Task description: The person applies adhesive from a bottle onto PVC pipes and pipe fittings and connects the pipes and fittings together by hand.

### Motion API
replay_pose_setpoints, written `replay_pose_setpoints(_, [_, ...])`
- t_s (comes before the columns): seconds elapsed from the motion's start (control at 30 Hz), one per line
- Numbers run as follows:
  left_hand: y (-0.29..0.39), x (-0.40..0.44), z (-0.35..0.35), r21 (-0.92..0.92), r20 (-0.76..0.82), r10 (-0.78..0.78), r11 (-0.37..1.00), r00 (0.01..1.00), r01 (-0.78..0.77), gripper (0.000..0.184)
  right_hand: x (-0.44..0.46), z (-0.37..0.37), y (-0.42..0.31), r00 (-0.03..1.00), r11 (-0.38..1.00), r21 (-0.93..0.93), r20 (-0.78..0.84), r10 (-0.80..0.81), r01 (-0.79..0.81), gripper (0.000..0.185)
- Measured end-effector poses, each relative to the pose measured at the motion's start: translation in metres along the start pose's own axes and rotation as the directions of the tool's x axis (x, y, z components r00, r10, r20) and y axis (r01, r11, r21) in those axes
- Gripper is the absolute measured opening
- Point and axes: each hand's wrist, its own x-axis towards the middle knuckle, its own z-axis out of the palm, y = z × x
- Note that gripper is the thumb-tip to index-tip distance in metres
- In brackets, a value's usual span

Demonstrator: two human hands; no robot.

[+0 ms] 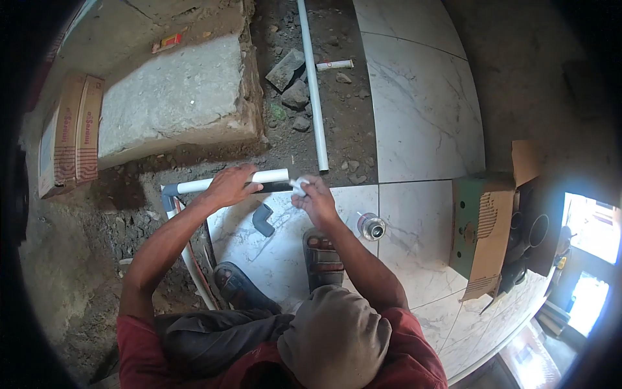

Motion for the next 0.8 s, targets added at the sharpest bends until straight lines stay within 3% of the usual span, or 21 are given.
replay_pose_setpoints(0.03, [-0.002,0.000,0.001,-0.003,-0.001,-0.001,1.000,1.000,0.001,0.041,-0.007,-0.001,-0.001,0.999,0.990,-0.133,-0.022,0.045,-0.048,0.028])
replay_pose_setpoints(0.13, [-0.008,0.000,0.007,-0.021,-0.016,-0.003,1.000,1.000,0.002,0.043,-0.043,-0.009,-0.015,0.998,0.999,0.008,-0.041,-0.039,0.040,0.033])
replay_pose_setpoints(0.2, [-0.011,0.000,0.009,0.000,-0.049,0.022,1.000,0.999,-0.022,0.044,-0.077,-0.019,-0.035,0.983,0.991,-0.018,-0.125,-0.134,0.133,0.040])
replay_pose_setpoints(0.23, [-0.007,0.001,0.005,0.011,0.002,-0.019,1.000,1.000,0.019,0.045,-0.095,-0.028,-0.047,0.915,0.919,-0.299,-0.231,-0.330,0.256,0.043])
replay_pose_setpoints(0.27, [-0.007,0.003,0.006,-0.010,0.009,0.002,1.000,1.000,-0.002,0.045,-0.112,-0.040,-0.059,0.809,0.763,-0.569,-0.268,-0.523,0.305,0.046])
replay_pose_setpoints(0.33, [-0.010,0.004,0.008,-0.019,0.010,-0.047,0.999,0.999,0.048,0.044,-0.148,-0.070,-0.083,0.695,0.373,-0.911,-0.154,-0.703,0.176,0.052])
replay_pose_setpoints(0.4, [-0.012,0.004,0.011,-0.026,-0.011,-0.023,0.999,1.000,0.023,0.043,-0.176,-0.083,-0.093,0.671,0.288,-0.950,-0.133,-0.729,0.125,0.045])
replay_pose_setpoints(0.47, [-0.010,0.004,0.010,-0.021,-0.032,-0.007,1.000,0.999,0.006,0.043,-0.196,-0.077,-0.098,0.682,0.090,-0.996,-0.078,-0.727,-0.018,0.043])
replay_pose_setpoints(0.6, [-0.007,0.006,0.006,-0.036,0.019,-0.063,0.997,0.998,0.064,0.043,-0.198,-0.082,-0.087,0.681,-0.135,-0.991,0.116,-0.723,0.025,0.043])
replay_pose_setpoints(0.67, [-0.006,0.003,0.006,-0.034,0.024,-0.071,0.997,0.997,0.072,0.044,-0.192,-0.085,-0.079,0.708,-0.103,-0.995,0.070,-0.703,-0.005,0.044])
replay_pose_setpoints(0.8, [-0.004,0.002,0.004,-0.026,0.031,-0.088,0.996,0.996,0.088,0.044,-0.168,-0.092,-0.062,0.746,-0.143,-0.985,0.165,-0.645,0.094,0.044])
